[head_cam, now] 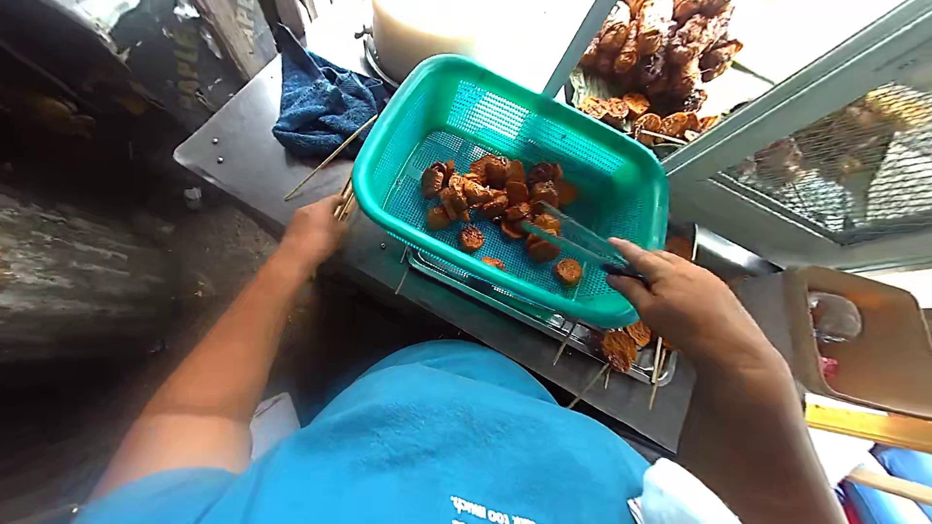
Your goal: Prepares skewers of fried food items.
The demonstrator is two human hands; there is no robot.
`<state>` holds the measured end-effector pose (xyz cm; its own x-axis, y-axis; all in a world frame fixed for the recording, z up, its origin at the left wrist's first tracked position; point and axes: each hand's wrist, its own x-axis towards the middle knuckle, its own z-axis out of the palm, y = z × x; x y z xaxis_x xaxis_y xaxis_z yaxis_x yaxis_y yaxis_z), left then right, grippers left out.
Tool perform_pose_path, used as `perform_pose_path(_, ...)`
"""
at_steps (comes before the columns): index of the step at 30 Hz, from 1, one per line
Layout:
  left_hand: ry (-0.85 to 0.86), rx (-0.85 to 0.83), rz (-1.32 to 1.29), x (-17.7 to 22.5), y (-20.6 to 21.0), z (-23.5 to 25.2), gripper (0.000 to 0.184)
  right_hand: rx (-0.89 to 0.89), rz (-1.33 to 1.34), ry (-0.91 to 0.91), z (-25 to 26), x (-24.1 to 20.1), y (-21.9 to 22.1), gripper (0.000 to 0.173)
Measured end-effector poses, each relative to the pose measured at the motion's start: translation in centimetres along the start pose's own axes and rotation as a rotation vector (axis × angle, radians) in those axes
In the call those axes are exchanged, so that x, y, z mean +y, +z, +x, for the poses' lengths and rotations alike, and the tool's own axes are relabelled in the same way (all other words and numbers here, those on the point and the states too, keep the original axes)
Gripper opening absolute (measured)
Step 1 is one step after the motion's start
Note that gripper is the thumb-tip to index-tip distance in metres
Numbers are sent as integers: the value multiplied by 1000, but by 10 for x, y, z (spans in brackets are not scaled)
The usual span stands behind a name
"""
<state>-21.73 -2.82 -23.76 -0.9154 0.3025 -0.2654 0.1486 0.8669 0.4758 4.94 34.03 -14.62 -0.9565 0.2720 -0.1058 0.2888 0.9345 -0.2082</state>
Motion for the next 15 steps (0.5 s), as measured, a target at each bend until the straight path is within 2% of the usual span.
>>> perform_pose_path(4,-146,-131,-612,-21,-1,-2,44,39,-123,-92,24,-16,7,41)
perform_pose_path(6,-192,-136,-773,-16,3,4,43,87,-193,-152,43,-30,10,41)
perform_pose_path(11,-154,-98,-755,12,-4,23,16,-27,-305,-173,90,-60,8,38)
perform_pose_path(15,-130,-132,-691,0,-15,18,25,-94,-279,-200,88,-41,-3,34)
